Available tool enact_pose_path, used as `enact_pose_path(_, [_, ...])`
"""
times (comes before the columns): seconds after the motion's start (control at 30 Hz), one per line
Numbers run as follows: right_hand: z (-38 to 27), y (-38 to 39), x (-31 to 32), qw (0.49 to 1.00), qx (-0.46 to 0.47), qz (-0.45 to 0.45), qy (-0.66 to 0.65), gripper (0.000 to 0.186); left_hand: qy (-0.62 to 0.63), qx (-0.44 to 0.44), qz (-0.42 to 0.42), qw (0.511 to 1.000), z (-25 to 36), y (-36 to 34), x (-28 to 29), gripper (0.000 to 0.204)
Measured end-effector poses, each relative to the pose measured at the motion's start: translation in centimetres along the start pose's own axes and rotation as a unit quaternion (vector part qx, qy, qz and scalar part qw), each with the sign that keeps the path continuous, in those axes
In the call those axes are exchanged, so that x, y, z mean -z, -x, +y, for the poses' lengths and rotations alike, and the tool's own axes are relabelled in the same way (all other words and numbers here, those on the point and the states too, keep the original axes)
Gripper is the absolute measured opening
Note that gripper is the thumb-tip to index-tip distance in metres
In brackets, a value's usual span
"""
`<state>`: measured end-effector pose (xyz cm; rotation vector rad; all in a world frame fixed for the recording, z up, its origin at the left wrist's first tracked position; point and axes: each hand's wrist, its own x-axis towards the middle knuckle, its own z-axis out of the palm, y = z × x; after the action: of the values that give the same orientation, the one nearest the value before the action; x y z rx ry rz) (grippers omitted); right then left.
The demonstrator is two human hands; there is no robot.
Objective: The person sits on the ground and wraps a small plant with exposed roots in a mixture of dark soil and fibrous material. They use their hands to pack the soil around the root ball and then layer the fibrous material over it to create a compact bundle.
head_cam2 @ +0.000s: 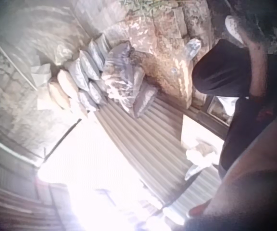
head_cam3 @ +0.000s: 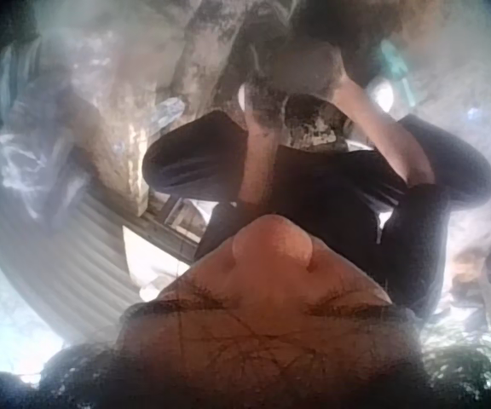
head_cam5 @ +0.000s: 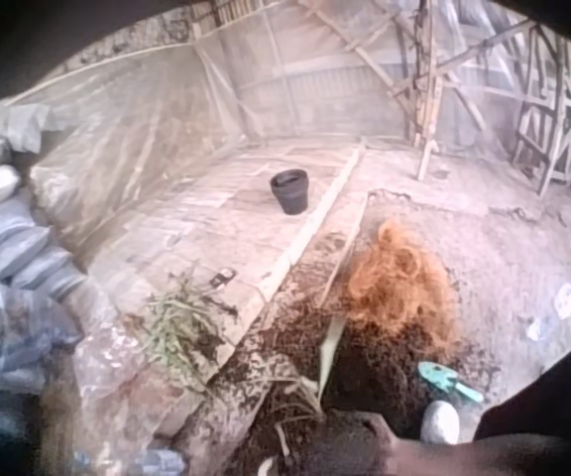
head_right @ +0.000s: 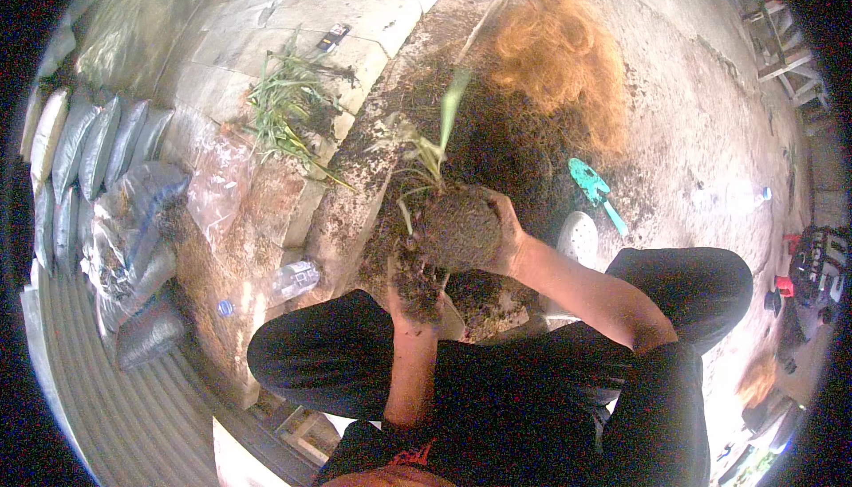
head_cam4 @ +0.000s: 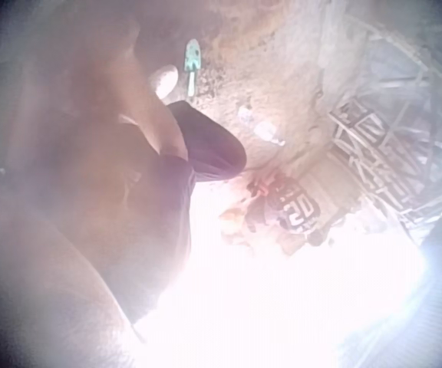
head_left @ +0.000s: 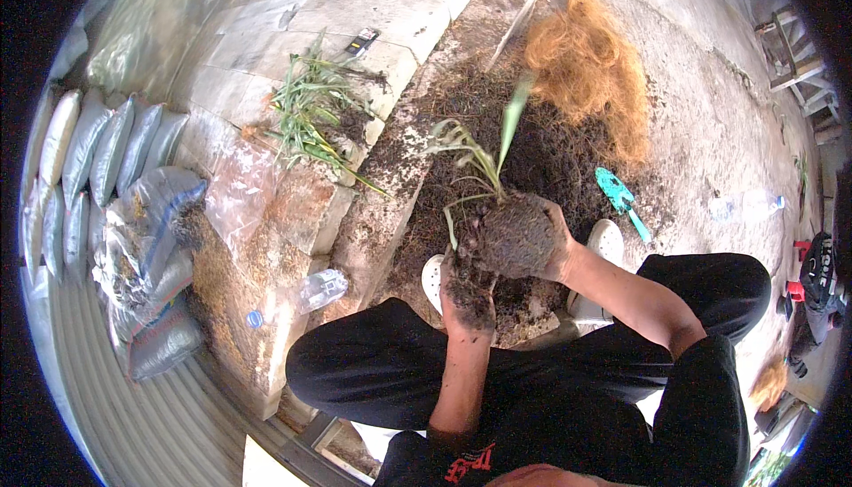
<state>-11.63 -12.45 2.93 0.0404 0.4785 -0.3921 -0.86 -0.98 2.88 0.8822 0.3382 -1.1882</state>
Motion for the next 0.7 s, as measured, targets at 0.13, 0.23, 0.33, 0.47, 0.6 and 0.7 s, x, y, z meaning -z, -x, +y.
enact_pose_path(0.13, [-0.9,0.4,-1.4,0.998,0.019,-0.035,-0.038,0.046,-0.148,-0.014,-0.036,0.988,0.5,0.6,-1.0,0.036])
enact_pose_path(0.23, [-1.0,0.2,-1.2,0.998,0.055,-0.032,-0.018,0.047,-0.13,-0.053,-0.109,0.984,-0.3,1.2,-1.1,0.041])
enact_pose_path(0.33, [-0.6,0.4,-1.2,0.997,0.073,-0.016,0.012,0.045,-0.088,-0.063,-0.134,0.985,-1.1,1.5,-1.5,0.044])
enact_pose_path(0.47, [0.7,0.0,-0.7,0.995,0.083,0.04,0.042,0.042,-0.059,-0.073,-0.053,0.994,-2.1,0.8,-2.6,0.044])
enact_pose_path(0.6, [2.8,0.2,-0.5,0.988,0.083,0.102,0.08,0.039,0.094,-0.021,-0.005,0.995,-2.4,-0.4,-1.6,0.047])
enact_pose_path(0.7, [3.9,-0.3,1.4,0.968,0.144,0.097,0.178,0.036,0.07,0.001,-0.04,0.997,-3.0,-0.7,2.7,0.057])
